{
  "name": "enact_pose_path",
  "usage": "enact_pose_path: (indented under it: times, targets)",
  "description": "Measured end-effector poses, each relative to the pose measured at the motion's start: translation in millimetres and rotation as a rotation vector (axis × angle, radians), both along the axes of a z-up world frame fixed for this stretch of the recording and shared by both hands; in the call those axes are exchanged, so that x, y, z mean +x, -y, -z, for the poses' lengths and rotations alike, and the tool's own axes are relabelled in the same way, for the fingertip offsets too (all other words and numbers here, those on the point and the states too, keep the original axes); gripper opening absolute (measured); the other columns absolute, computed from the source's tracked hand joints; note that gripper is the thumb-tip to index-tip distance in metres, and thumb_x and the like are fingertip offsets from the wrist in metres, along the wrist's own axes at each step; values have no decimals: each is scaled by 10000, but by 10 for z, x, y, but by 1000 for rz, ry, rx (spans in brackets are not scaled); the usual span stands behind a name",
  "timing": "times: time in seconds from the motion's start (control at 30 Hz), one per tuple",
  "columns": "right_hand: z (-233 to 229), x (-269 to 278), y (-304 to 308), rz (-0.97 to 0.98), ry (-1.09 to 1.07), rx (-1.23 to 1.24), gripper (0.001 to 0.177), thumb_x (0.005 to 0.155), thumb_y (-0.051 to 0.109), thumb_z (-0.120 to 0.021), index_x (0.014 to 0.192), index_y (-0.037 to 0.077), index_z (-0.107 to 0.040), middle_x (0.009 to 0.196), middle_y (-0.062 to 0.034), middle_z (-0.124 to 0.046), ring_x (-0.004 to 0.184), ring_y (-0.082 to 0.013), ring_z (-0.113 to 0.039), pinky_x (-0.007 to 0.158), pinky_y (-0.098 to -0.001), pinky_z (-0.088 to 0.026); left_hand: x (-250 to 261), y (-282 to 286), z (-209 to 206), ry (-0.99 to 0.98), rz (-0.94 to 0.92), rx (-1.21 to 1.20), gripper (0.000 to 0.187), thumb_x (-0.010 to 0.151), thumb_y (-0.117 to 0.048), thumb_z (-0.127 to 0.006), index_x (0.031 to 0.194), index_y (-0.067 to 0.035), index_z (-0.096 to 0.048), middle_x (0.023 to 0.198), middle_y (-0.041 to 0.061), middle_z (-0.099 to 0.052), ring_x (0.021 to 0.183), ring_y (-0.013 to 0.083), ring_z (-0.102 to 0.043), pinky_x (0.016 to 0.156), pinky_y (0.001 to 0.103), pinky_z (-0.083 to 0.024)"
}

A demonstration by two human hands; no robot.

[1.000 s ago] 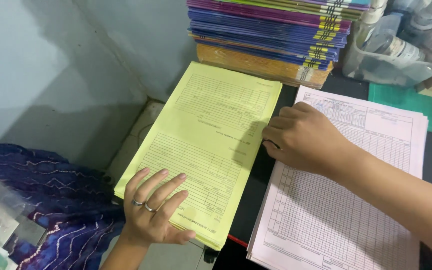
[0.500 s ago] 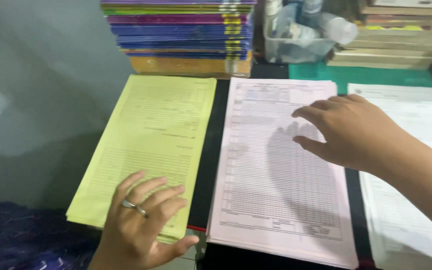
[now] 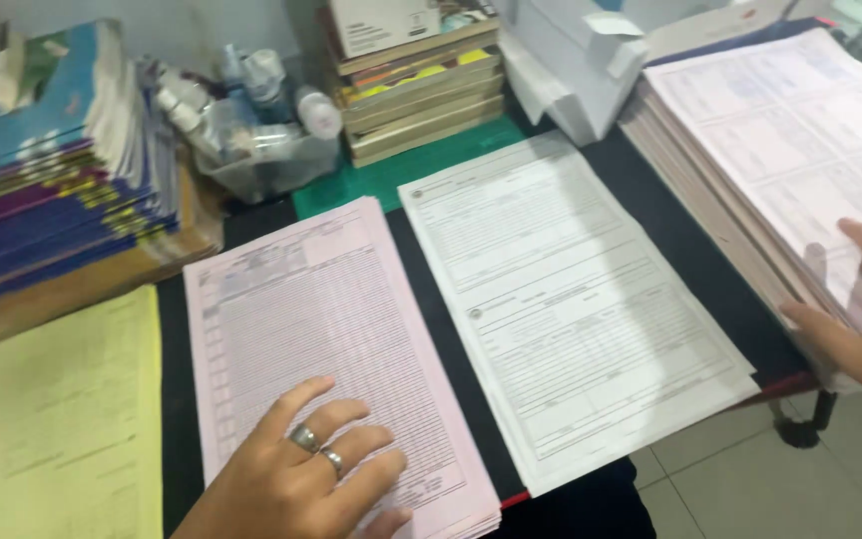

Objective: Sorting and organizing stacks of printed paper forms on a desk.

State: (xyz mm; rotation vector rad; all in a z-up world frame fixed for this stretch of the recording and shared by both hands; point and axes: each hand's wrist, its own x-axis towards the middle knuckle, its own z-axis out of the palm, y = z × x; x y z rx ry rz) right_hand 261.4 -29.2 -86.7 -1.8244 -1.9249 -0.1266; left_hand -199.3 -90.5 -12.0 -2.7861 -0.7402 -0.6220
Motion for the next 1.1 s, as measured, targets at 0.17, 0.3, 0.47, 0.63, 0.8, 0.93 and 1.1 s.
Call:
enact_pose_path:
  times: [0.17, 0.3, 0.47, 0.63, 0.8, 0.93, 1.1]
  targets:
    - [-364, -275, 430, 140, 298, -1, 641, 746, 251, -622, 1316, -33, -548, 1267, -246, -588, 1192, -396, -533, 1008, -444, -416, 634, -443, -2, 41, 242, -175, 187, 807, -258, -637, 860, -89, -578, 776, 59, -591, 780, 269, -581, 804, 476, -429]
    - [-496, -362, 544, 147, 314, 62, 391, 892, 180, -537, 1231, 10, -634, 1171, -181, -654, 1162, -315, -601, 1003, -366, -461, 1150, -723, 2, -49, 339, -199, 297, 733, -309, -732, 849, -86, -576, 723, 58, -598, 753, 275, -556, 823, 450, -409]
    - [-721, -550, 559, 62, 46, 124, 286, 934, 14, -464, 1132, -80, -648, 1096, -228, -640, 1108, -357, -593, 1005, -420, -454, 1819, -1021, 96, -144, 349, -186, 424, 774, -451, -601, 1036, -122, -541, 942, 88, -650, 907, 298, -580, 832, 443, -385]
    - [-820, -597, 561, 333, -33, -9, 294, 1027, 181, -435, 1142, 118, -697, 837, -20, -678, 672, -177, -594, 541, -281, -416, 2331, -1208, 148, -189, 191, 8, 705, 828, -536, -511, 1381, -184, -251, 1384, 171, -386, 1230, 326, -438, 934, 417, -370]
    - [-896, -615, 583, 327, -213, 96, 236, 1030, 106, -609, 821, 8, -656, 542, 22, -437, 485, -80, -346, 424, -233, -253, 2535, -1349, 235, -186, 203, 20, 667, 798, -517, -544, 1321, -170, -318, 1309, 144, -470, 1206, 309, -457, 826, 411, -400]
    - [-799, -537, 597, 407, -136, 118, 123, 1008, 232, -677, 1012, 128, -742, 510, 10, -501, 493, -92, -398, 450, -231, -301, 2604, -1393, 210, -165, 188, -59, 670, 808, -504, -548, 1334, -161, -318, 1379, 172, -378, 1254, 338, -395, 927, 437, -364]
    - [-825, -501, 611, 507, -137, -48, 249, 983, 213, -479, 1005, 164, -721, 426, -31, -448, 446, -176, -424, 441, -295, -312, 2625, -1453, 248, -124, 176, -77, 678, 784, -473, -584, 1317, -123, -355, 1347, 180, -415, 1212, 333, -438, 861, 419, -425]
